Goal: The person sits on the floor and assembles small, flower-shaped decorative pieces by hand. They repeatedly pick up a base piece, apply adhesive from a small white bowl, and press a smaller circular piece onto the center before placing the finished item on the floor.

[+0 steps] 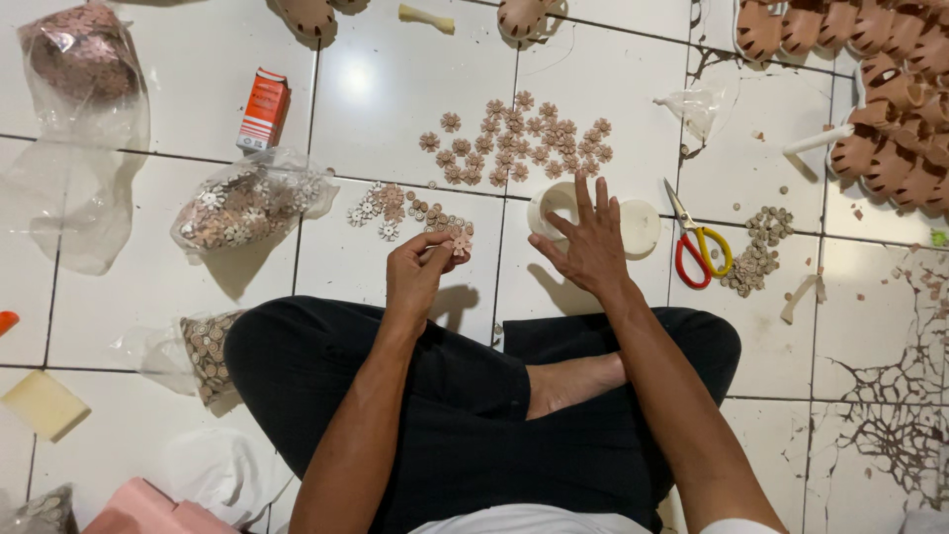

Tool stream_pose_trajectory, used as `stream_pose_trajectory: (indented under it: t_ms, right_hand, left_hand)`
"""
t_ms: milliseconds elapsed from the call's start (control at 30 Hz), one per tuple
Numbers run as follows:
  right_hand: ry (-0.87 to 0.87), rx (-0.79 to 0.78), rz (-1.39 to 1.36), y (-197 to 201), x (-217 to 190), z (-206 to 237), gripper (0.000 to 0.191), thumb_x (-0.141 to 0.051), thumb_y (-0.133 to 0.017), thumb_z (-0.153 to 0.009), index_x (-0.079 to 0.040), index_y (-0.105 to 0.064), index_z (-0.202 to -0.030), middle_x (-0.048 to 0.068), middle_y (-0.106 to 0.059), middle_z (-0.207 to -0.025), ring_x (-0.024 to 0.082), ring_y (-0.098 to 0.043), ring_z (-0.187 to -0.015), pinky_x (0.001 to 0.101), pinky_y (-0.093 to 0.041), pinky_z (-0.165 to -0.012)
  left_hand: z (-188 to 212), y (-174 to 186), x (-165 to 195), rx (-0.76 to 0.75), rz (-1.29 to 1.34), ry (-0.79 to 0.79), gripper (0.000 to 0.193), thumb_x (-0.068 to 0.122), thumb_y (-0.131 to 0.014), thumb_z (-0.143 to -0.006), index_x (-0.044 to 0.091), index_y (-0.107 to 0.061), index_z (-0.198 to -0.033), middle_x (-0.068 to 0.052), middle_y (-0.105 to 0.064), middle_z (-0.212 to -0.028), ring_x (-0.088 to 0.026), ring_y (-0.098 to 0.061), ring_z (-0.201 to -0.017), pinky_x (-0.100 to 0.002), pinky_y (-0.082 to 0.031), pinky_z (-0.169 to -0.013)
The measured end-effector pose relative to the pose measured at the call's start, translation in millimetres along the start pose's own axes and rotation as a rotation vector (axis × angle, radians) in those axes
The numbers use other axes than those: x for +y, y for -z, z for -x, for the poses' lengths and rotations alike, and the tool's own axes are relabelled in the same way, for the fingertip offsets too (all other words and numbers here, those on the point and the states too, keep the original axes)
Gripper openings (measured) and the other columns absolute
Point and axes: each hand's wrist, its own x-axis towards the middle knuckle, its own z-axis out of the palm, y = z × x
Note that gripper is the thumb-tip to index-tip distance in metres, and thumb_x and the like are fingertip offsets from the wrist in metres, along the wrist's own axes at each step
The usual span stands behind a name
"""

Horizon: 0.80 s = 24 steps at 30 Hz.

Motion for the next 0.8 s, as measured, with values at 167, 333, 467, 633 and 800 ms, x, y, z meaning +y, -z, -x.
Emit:
stream_pose_trajectory:
  t_ms: [167,333,467,633,800]
  right_hand:
    - [0.015,-0.003,-0.027,1.7,-2.2,-5.3,0.071,-0.075,-0.043,-0.095,-0.021,-0.075,-0.127,0.014,-0.003,-0.173,0.039,0.007,-0.157,0.0603,-0.005,-0.124]
    - [-0.153,0.028,-0.272,-0.6,7.7,-8.5,0.063,-0.064,-0.050,-0.099,-0.010,-0.082,-0.094,0.017,-0.016,-0.175,0.040,-0.003,-0.160,0.0573,-0.008,-0.128]
    - [-0.170,0.085,-0.491,-2.8,11.3,-1.1,0.052,-0.051,-0.055,-0.102,-0.008,-0.082,-0.091,0.022,-0.028,-0.169,0.042,-0.011,-0.159,0.0575,-0.014,-0.125]
    - [-0.019,0.294,-0.717,-9.4,-37.5,34.4,0.026,-0.023,-0.072,-0.096,-0.011,-0.077,-0.119,0.017,-0.060,-0.139,0.033,-0.059,-0.130,0.0416,-0.047,-0.111]
    - [0.258,0.389,-0.598,-21.3,-93.0,44.8,0.039,-0.001,-0.072,-0.094,-0.012,-0.071,-0.131,0.012,-0.065,-0.122,0.026,-0.069,-0.108,0.0355,-0.057,-0.091]
  left_hand:
    - [-0.5,-0.2,2.2,-0.004,0.004,0.015,0.022,0.005,-0.062,-0.096,-0.003,-0.072,-0.115,-0.017,-0.078,-0.094,-0.021,-0.078,-0.089,-0.031,-0.064,-0.083]
    - [-3.2,-1.9,3.5,-0.003,-0.008,-0.007,0.021,0.005,-0.062,-0.097,-0.002,-0.071,-0.114,-0.017,-0.078,-0.095,-0.020,-0.079,-0.089,-0.030,-0.064,-0.082]
    - [-2.7,-2.7,0.3,-0.037,0.055,-0.077,0.022,0.005,-0.063,-0.098,-0.005,-0.071,-0.115,-0.016,-0.077,-0.095,-0.020,-0.077,-0.089,-0.030,-0.062,-0.082]
    - [-2.4,5.8,-3.8,-0.040,0.071,-0.120,0.024,0.007,-0.063,-0.098,-0.006,-0.071,-0.117,-0.015,-0.077,-0.095,-0.019,-0.077,-0.088,-0.029,-0.063,-0.081]
    - [-0.4,10.6,-3.8,-0.041,0.020,-0.099,0.024,0.008,-0.063,-0.097,-0.005,-0.071,-0.116,-0.017,-0.079,-0.095,-0.018,-0.078,-0.091,-0.029,-0.063,-0.083]
